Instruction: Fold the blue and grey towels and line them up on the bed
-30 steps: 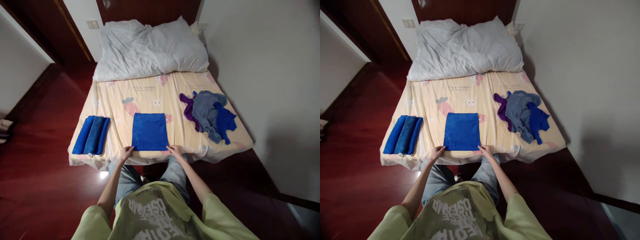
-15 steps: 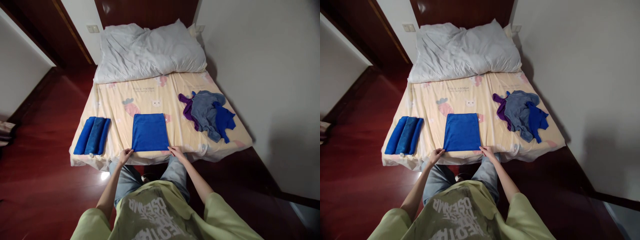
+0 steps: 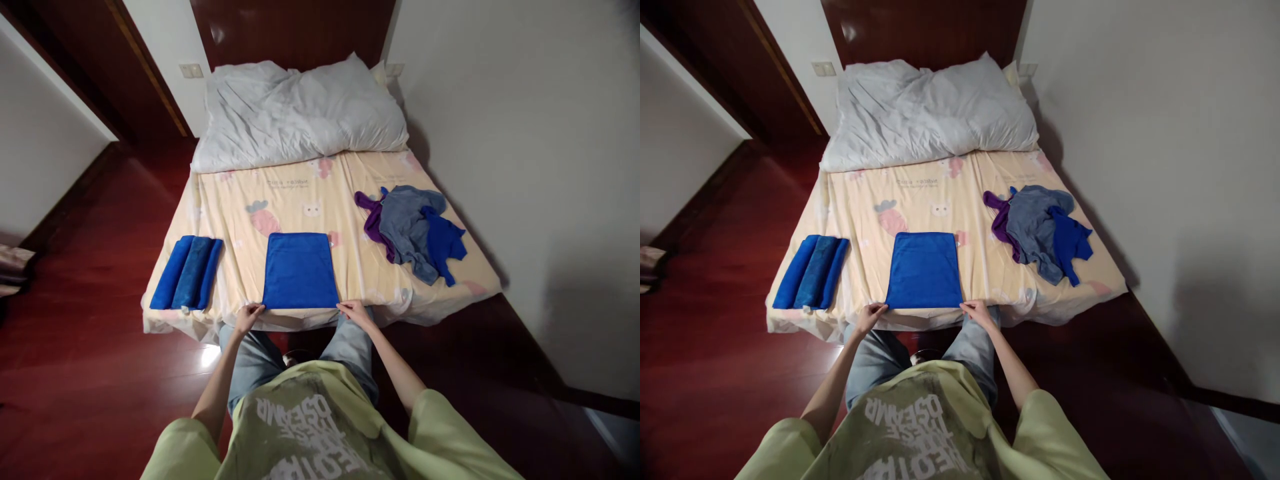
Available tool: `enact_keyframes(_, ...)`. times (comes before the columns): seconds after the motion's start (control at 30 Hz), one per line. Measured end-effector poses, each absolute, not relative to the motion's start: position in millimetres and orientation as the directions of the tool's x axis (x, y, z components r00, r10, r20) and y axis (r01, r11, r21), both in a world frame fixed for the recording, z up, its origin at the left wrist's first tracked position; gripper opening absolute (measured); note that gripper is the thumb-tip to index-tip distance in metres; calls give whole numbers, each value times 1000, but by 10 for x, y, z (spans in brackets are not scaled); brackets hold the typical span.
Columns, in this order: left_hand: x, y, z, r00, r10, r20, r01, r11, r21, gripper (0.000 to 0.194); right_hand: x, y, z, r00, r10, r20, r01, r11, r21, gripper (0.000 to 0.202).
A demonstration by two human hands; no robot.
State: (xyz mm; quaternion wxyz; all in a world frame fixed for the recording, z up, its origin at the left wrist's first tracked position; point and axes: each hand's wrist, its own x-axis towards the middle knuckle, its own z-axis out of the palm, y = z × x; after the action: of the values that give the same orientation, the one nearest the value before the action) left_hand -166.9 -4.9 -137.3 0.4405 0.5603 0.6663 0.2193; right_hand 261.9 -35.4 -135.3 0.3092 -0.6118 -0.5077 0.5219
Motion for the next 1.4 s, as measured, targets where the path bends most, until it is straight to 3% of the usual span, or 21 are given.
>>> enact_keyframes(0.17, -1699, -164, -1247, 79, 929, -362, 591, 248, 768, 49, 2679, -359, -1304, -122, 909, -399, 319, -345, -883, 49)
enact_keyframes(0.33, -1861, -256, -1140, 261, 882, -392, 595, 173, 785, 41, 2822, -330, -1311, -188, 845, -501, 364, -414, -834, 39)
enact_keyframes(0.43, -1917, 9, -1040, 207, 909, -361, 668, 138, 731, 43, 2810, -71, -1268, 1, 940, -340, 335, -321, -886, 40)
enact_keyframes(0.53, -1815, 569, -935, 105, 970, -220, 704, 84, 705, 43, 2692, 428, -1136, 157, 983, -90, 407, -148, -901, 37)
enact_keyframes(0.7, -1378, 1757, -914, 264, 964, 22, 711, -209, 671, 35, 2396, 1533, -935, -153, 974, 166, 641, 226, -734, 32)
enact_keyframes(0.77, -1232, 2151, -982, 325, 945, 36, 754, -282, 594, 35, 2309, 1926, -975, -267, 954, 139, 709, 292, -642, 35)
enact_keyframes(0.9, -1129, 2626, -1180, 423, 903, -72, 823, -349, 448, 37, 2268, 2433, -1256, -354, 935, -27, 788, 283, -546, 33)
enact_keyframes(1.17, -1253, 2845, -1338, 474, 873, -112, 814, -387, 433, 35, 2437, 2644, -1620, -344, 930, -127, 777, 206, -594, 17)
enact_keyframes(1.4, -1246, 2860, -1274, 412, 902, -132, 870, -346, 352, 30, 2490, 2645, -1570, -334, 941, -56, 761, 234, -605, 9)
